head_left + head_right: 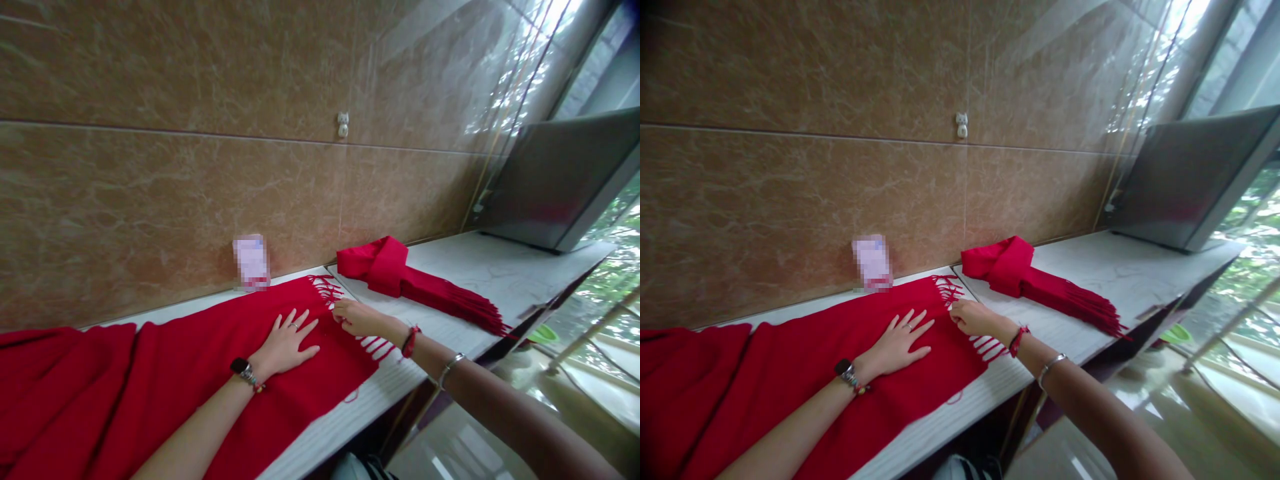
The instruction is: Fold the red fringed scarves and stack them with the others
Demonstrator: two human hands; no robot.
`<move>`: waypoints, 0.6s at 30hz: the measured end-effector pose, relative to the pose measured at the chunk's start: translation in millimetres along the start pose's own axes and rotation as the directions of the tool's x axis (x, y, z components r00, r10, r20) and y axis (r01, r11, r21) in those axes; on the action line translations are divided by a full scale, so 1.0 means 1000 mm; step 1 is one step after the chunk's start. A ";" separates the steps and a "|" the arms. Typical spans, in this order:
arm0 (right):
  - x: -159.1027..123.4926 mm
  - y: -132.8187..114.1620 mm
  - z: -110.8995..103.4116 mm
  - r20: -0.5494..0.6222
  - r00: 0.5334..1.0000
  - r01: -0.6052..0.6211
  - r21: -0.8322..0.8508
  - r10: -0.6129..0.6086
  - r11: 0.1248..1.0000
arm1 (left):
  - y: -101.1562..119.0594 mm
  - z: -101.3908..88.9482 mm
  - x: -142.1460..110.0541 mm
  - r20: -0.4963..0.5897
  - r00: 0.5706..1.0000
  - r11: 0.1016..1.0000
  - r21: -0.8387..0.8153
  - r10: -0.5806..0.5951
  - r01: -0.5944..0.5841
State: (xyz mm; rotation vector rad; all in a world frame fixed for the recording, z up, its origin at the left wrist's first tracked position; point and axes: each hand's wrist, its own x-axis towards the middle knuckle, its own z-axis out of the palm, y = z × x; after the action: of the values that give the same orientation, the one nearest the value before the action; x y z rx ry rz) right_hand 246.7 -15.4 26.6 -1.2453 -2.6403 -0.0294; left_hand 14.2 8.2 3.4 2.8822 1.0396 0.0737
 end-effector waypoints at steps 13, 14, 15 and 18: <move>-0.044 0.029 -0.019 -0.052 0.991 -0.122 -0.033 0.120 0.992 | 0.001 0.000 0.000 -0.002 1.000 1.000 0.013 -0.007 0.007; -0.039 0.018 -0.018 -0.071 0.996 -0.061 0.021 0.062 0.998 | 0.001 0.000 0.001 -0.004 1.000 1.000 0.016 -0.007 0.007; -0.034 0.007 -0.016 -0.066 0.998 0.008 0.071 -0.004 0.997 | 0.001 -0.001 0.001 -0.006 1.000 1.000 0.020 -0.006 0.006; -0.029 -0.014 -0.007 0.014 0.990 0.135 0.132 -0.138 0.982 | 0.002 -0.001 0.001 -0.009 1.000 0.999 0.032 -0.003 0.003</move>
State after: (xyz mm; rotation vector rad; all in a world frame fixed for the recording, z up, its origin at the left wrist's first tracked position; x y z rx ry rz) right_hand 255.4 -47.6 28.6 -1.0285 -2.6937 0.1339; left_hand 15.5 7.4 4.9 2.9117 1.0560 0.0710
